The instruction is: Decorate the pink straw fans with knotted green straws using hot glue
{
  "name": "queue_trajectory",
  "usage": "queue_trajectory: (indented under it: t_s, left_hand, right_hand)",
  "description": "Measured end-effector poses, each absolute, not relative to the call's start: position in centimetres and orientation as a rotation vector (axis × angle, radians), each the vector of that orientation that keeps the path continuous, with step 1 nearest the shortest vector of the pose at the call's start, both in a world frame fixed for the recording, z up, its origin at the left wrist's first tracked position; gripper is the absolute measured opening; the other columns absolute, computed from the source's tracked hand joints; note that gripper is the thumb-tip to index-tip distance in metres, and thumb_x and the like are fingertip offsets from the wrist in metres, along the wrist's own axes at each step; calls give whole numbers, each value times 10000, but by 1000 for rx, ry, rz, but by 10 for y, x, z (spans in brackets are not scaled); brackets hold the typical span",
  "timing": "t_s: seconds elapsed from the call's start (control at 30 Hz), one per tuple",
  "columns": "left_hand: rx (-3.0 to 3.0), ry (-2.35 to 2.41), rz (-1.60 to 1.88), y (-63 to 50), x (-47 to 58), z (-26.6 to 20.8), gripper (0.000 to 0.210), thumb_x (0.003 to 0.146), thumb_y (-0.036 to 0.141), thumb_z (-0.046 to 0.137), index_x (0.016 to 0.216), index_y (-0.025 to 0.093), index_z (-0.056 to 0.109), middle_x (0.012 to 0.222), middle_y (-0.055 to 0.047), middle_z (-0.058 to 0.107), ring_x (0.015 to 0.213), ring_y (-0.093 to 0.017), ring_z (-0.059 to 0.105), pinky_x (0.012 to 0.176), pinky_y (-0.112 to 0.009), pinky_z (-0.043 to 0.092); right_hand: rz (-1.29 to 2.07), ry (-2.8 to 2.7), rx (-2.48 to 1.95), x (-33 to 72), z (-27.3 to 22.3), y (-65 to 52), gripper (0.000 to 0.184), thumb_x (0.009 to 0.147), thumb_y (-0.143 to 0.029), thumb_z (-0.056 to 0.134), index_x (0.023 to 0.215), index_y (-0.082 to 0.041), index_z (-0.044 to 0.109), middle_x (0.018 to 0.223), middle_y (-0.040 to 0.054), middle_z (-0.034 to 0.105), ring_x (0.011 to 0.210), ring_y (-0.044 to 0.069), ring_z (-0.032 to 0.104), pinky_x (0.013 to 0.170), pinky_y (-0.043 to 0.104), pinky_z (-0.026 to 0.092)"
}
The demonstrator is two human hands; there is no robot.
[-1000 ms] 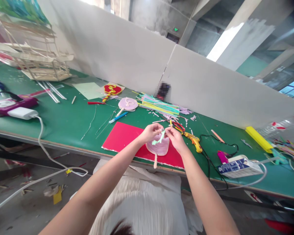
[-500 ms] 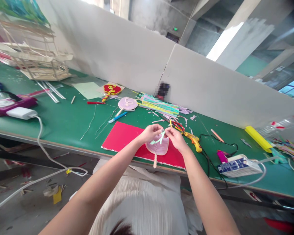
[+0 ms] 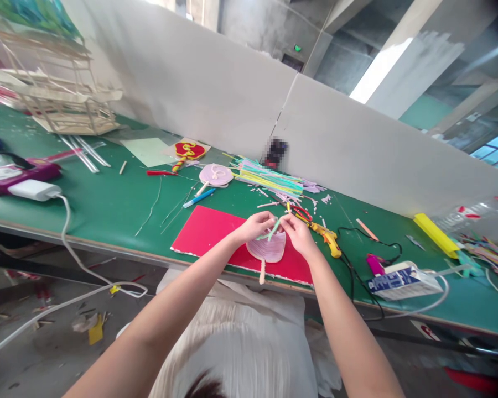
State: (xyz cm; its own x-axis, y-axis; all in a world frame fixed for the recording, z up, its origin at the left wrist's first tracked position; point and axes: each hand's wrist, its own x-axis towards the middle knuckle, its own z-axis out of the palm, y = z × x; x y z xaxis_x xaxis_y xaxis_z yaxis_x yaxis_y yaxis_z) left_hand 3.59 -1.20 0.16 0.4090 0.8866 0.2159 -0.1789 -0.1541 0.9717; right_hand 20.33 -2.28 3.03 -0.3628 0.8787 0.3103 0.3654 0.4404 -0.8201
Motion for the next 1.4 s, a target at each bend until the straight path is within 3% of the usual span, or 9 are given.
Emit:
queue_trajectory:
  t_s: [0.5, 0.8, 1.17, 1.4]
  left_hand:
    - [1540, 610, 1026, -6, 37, -5, 407, 753, 524, 531, 740, 119, 568, 706, -18, 581, 651, -114, 521, 629, -229, 403]
    - [1603, 726, 1210, -12, 34, 5, 314, 786, 443, 496, 712, 139, 499, 615, 30, 467, 575, -89, 420, 571, -214, 345]
    - [1667, 775, 1269, -8, 36, -2, 280, 808, 404, 486, 725, 139, 518, 638, 23, 474, 603, -95, 424, 580, -210, 342]
    - [1750, 904, 1313, -11, 35, -1, 241, 818, 356, 478, 717, 144, 533, 633, 28, 483, 604, -95, 417, 594, -209, 334]
  right_hand:
    - [852, -1966, -1079, 206, 32, -23, 264, 837, -458, 488, 742, -217, 541, 649, -18, 533, 655, 148, 534, 674, 286, 441]
    - [1011, -1663, -1132, 193, 26, -35, 275, 761, -463, 580, 856, -209, 532, 754, 11, 596, 696, 160, 597, 624, 293, 505]
    - [921, -1593, -1194, 184, 23, -40, 262, 692, -394, 650, 802, -201, 512, 745, 22, 620, 682, 166, 621, 681, 336, 528]
    - [795, -1602, -1290, 174, 29, -40, 175, 683, -309, 612, 749, -211, 482, 676, 9, 603, 648, 168, 610, 639, 313, 511]
